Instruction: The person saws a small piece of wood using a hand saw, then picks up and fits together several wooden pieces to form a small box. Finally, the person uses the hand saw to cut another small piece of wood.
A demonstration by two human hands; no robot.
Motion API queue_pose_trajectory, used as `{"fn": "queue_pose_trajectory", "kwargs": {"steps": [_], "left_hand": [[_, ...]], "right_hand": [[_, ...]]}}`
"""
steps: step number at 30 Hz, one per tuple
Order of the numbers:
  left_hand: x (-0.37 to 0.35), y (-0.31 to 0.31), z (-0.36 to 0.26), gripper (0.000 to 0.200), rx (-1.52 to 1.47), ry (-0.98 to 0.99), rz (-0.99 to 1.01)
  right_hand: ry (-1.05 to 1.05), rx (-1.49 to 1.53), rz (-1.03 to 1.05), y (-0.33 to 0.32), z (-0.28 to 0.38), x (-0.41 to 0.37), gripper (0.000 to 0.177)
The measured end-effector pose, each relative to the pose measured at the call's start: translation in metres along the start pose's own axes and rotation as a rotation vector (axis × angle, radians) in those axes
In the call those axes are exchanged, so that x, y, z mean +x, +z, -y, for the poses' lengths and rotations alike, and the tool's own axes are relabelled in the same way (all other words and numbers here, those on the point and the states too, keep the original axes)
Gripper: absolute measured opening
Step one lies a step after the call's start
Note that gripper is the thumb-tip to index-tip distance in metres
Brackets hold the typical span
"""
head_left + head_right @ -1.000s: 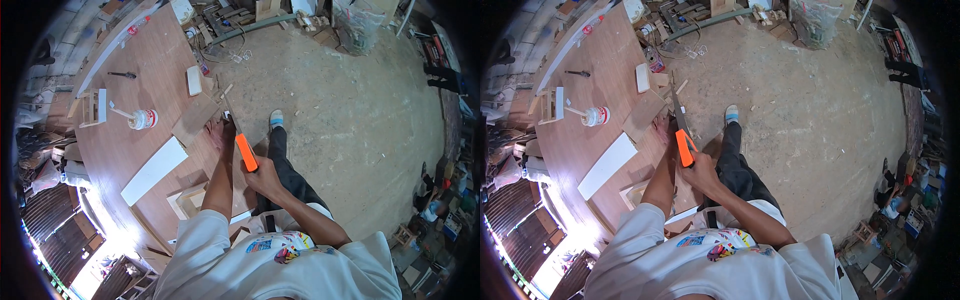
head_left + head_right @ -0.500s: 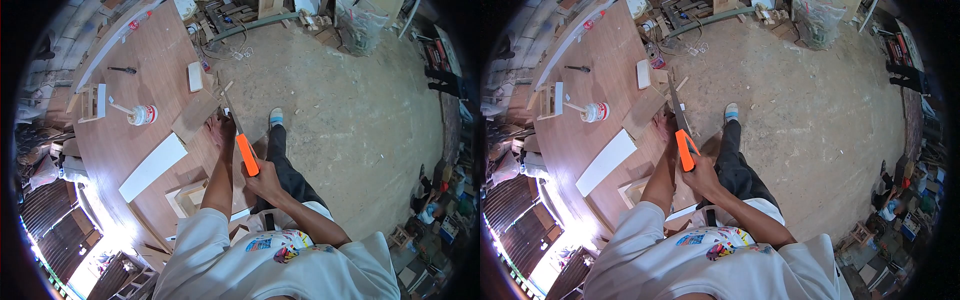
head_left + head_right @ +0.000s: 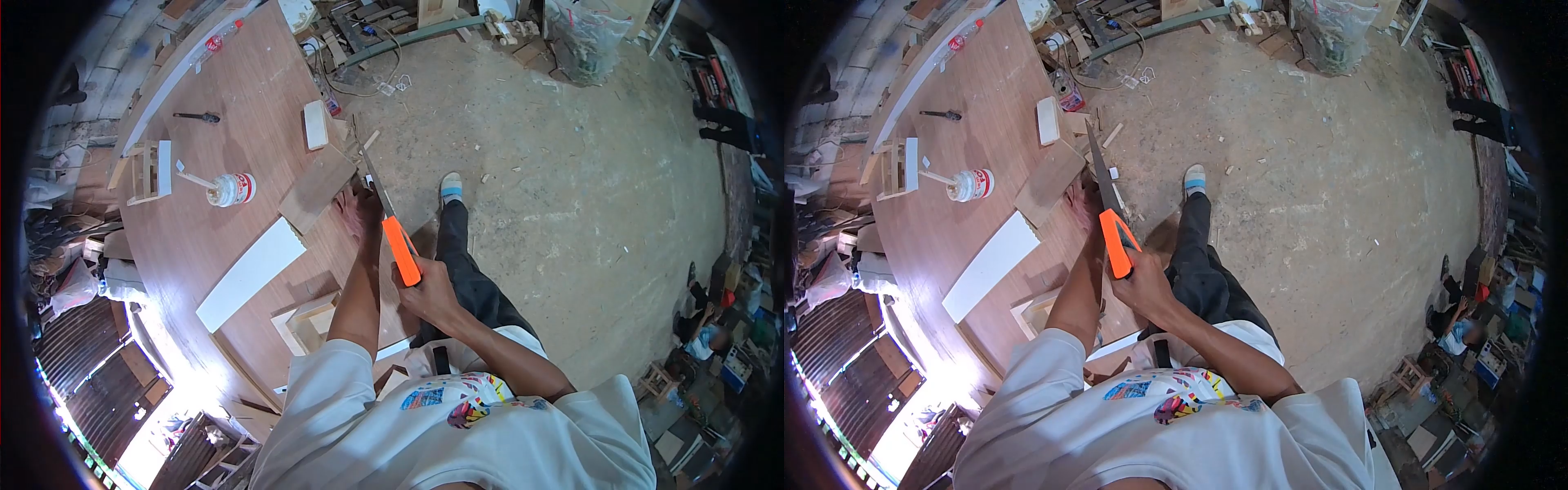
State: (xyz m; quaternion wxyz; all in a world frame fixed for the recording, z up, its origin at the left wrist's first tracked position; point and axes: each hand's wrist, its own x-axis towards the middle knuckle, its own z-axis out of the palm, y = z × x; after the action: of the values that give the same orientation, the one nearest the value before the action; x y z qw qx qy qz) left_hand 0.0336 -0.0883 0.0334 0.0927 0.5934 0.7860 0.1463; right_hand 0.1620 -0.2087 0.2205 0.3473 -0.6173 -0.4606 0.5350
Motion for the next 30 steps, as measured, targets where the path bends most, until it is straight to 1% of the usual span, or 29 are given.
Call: {"fn": "queue_pose_trajectory", "kwargs": {"steps": [1,2,4,5,11,17,25,26,28,30], "left_hand": [[0.004,-0.01,-0.005,0.026,-0.034,-0.128,0.198],[0.004,-0.01,-0.006,0.026,-0.034,-0.128,0.2],[0.004,-0.011,-0.009,0.029,-0.066,-0.143,0.126],[0.003,-0.01,-0.008,0.029,-0.066,-0.142,0.126],[-0.007,-0.005,0.001,0.03,-0.037,-0.059,-0.006],[-0.005,0.007,0.004,0.03,-0.008,0.019,-0.143],[-0.008,0.022,0.007,0.031,0.043,0.124,-0.32],[-0.01,0.023,0.007,0.031,0.042,0.123,-0.317],[-0.011,0.028,0.01,0.023,0.029,0.076,-0.255],[-0.012,0.037,0.019,0.02,0.049,0.091,-0.236]], "right_hand": [[0.004,0.017,0.003,0.0,0.0,0.0,0.02],[0.008,0.034,0.005,0.0,0.001,0.0,0.02],[0.015,0.036,0.013,-0.002,0.005,0.0,0.019],[0.019,0.037,0.021,-0.002,0.006,0.001,0.019],[0.083,0.025,0.068,-0.006,0.007,0.003,0.016],[0.125,0.037,0.054,-0.01,0.015,0.006,0.017],[0.09,0.002,0.053,-0.007,0.018,0.012,0.019],[0.077,0.015,0.038,-0.007,0.019,0.012,0.019],[0.062,0.022,0.021,-0.006,0.018,0.013,0.02],[0.044,0.032,0.003,-0.007,0.02,0.013,0.021]]}}
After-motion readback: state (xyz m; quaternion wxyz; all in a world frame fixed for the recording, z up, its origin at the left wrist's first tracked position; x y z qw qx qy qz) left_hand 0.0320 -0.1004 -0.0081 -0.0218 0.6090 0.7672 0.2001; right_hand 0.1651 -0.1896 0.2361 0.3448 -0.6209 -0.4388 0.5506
